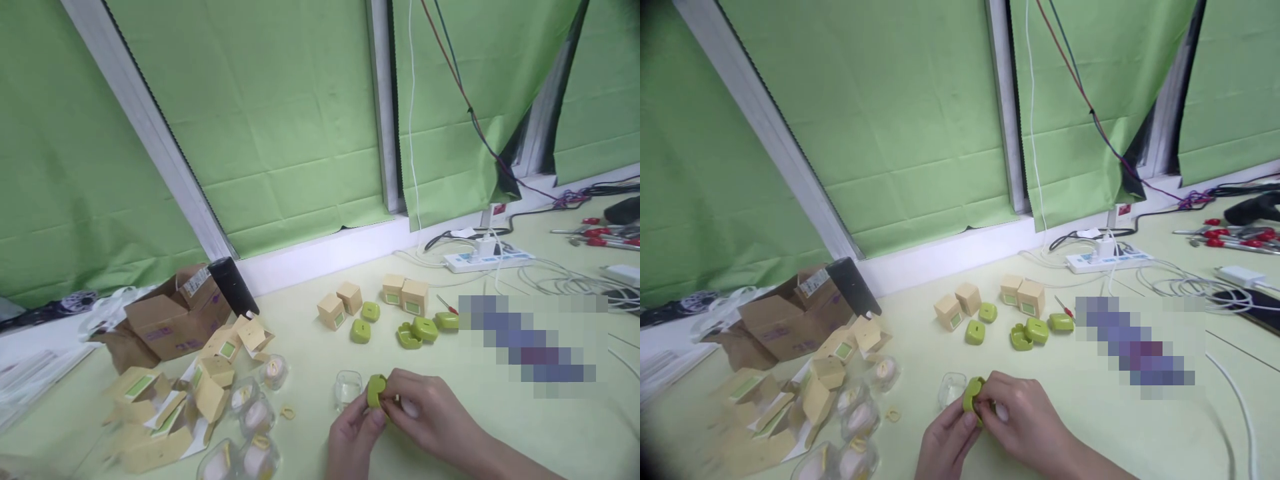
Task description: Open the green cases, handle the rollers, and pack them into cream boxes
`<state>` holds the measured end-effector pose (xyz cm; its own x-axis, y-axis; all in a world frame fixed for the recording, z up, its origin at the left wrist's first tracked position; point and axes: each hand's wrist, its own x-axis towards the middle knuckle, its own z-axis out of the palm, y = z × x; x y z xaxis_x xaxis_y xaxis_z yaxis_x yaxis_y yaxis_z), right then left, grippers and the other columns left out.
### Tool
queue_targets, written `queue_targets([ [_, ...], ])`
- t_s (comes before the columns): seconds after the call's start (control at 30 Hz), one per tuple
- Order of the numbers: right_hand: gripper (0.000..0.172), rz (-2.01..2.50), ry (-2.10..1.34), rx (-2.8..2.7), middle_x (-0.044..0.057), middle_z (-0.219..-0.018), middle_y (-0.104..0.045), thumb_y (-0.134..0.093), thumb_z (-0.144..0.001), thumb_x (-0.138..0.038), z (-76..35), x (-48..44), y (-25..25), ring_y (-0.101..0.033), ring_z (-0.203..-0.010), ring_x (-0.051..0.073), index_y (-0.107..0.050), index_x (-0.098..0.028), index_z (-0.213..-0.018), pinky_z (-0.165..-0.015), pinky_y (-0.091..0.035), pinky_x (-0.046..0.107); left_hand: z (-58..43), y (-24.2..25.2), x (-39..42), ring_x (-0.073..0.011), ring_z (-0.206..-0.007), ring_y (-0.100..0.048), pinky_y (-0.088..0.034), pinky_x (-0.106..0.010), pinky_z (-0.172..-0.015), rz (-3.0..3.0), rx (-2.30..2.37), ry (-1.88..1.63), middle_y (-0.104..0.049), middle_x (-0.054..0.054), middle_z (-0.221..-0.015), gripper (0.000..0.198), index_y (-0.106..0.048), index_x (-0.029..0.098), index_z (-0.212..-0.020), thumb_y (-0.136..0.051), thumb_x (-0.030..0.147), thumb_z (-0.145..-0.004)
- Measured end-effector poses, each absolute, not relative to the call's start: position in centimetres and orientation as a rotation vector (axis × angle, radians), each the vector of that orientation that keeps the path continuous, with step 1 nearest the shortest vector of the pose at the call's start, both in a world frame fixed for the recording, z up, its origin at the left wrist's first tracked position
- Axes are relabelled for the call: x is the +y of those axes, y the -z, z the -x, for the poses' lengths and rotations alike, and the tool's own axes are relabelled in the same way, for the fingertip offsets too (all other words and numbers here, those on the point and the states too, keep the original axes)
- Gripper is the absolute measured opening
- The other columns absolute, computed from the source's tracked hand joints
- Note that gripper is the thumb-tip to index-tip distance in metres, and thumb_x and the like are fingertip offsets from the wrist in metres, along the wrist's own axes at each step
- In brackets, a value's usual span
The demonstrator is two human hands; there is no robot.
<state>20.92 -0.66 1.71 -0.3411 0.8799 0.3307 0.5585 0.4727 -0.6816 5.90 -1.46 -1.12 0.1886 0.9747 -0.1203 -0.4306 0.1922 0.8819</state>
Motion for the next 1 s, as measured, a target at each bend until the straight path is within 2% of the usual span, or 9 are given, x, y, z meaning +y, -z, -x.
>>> queue_targets([
  [0.17,0.014,1.275,-0.635,-1.930,0.002,-0.074,-0.067,-0.052,-0.084,-0.022,-20.7,-0.6,-1.9,-0.062,-0.065,0.017,-0.063,-0.022,-0.076,-0.059,-0.043,0.025,-5.7,1.5,-1.2,-0.0280,-0.099,-0.062,-0.043,-0.041,-0.095,-0.681,0.835,-1.166,-0.070,-0.014,-0.102,0.041,-0.072,0.015,-0.090,-0.079,0.040,-0.058],
  [0.33,0.013,1.178,-0.877,-1.824,0.001,-0.076,-0.068,-0.055,-0.082,-0.022,-21.0,-0.4,-2.8,-0.062,-0.071,0.017,-0.066,-0.023,-0.074,-0.066,-0.046,0.026,-5.5,0.8,-1.3,-0.0198,-0.071,-0.065,-0.052,-0.032,-0.073,-0.729,1.003,-1.181,-0.070,-0.007,-0.071,0.034,-0.068,0.013,-0.072,-0.082,0.037,-0.052],
  [0.43,0.014,1.092,-0.901,-1.801,0.003,-0.094,-0.066,-0.059,-0.081,-0.028,-21.7,-0.5,-3.3,-0.061,-0.078,0.018,-0.064,-0.024,-0.093,-0.071,-0.046,0.027,-5.2,0.5,-1.0,-0.0168,-0.064,-0.062,-0.051,-0.029,-0.065,-0.801,1.055,-1.200,-0.067,-0.004,-0.065,0.035,-0.064,0.014,-0.067,-0.080,0.041,-0.053],
  [0.53,0.070,1.046,-0.909,-1.922,0.003,-0.129,-0.051,-0.077,-0.063,-0.032,-22.3,-0.7,-3.5,-0.060,-0.079,0.017,-0.045,-0.032,-0.126,-0.072,-0.046,0.027,-5.0,0.6,-0.7,-0.0163,-0.061,-0.060,-0.048,-0.028,-0.060,-0.828,1.011,-1.148,-0.063,-0.002,-0.066,0.033,-0.063,0.014,-0.070,-0.076,0.041,-0.056],
  [0.57,0.077,1.032,-0.905,-1.990,0.002,-0.131,-0.050,-0.078,-0.061,-0.030,-22.4,-0.7,-3.5,-0.060,-0.075,0.015,-0.041,-0.035,-0.129,-0.071,-0.046,0.026,-5.0,0.7,-0.6,-0.0156,-0.060,-0.059,-0.046,-0.027,-0.059,-0.843,0.990,-1.132,-0.061,-0.001,-0.064,0.030,-0.062,0.015,-0.069,-0.074,0.039,-0.057],
  [0.7,0.043,0.981,-0.743,-2.094,-0.001,-0.104,-0.065,-0.069,-0.070,-0.023,-22.3,-0.9,-3.5,-0.058,-0.064,0.012,-0.054,-0.030,-0.109,-0.061,-0.042,0.022,-4.8,1.7,-0.4,-0.0090,-0.056,-0.046,-0.037,-0.021,-0.055,-0.933,0.961,-1.169,-0.051,0.004,-0.059,0.018,-0.057,0.015,-0.065,-0.068,0.029,-0.060],
  [0.83,0.035,0.882,-0.638,-2.084,0.001,-0.098,-0.064,-0.070,-0.071,-0.025,-22.1,-1.3,-3.3,-0.060,-0.072,0.015,-0.055,-0.028,-0.103,-0.059,-0.043,0.022,-4.7,1.9,-0.5,-0.0063,-0.052,-0.035,-0.030,-0.020,-0.052,-0.924,0.933,-1.177,-0.044,0.006,-0.057,0.027,-0.052,0.016,-0.063,-0.070,0.036,-0.060],
  [0.9,0.035,0.884,-0.679,-2.047,0.002,-0.098,-0.062,-0.070,-0.070,-0.024,-21.9,-1.4,-3.1,-0.061,-0.074,0.016,-0.055,-0.028,-0.101,-0.061,-0.044,0.024,-4.8,1.5,-0.8,-0.0067,-0.052,-0.037,-0.030,-0.020,-0.053,-0.850,0.894,-1.186,-0.044,0.006,-0.057,0.030,-0.051,0.017,-0.066,-0.071,0.039,-0.061],
  [1.0,0.034,0.983,-0.861,-1.866,0.002,-0.101,-0.057,-0.070,-0.069,-0.020,-21.4,-1.5,-2.8,-0.058,-0.066,0.014,-0.051,-0.026,-0.097,-0.057,-0.045,0.024,-5.2,0.6,-1.4,-0.0126,-0.067,-0.053,-0.038,-0.024,-0.063,-0.681,0.691,-1.153,-0.057,0.002,-0.072,0.041,-0.054,0.021,-0.087,-0.075,0.041,-0.059],
])
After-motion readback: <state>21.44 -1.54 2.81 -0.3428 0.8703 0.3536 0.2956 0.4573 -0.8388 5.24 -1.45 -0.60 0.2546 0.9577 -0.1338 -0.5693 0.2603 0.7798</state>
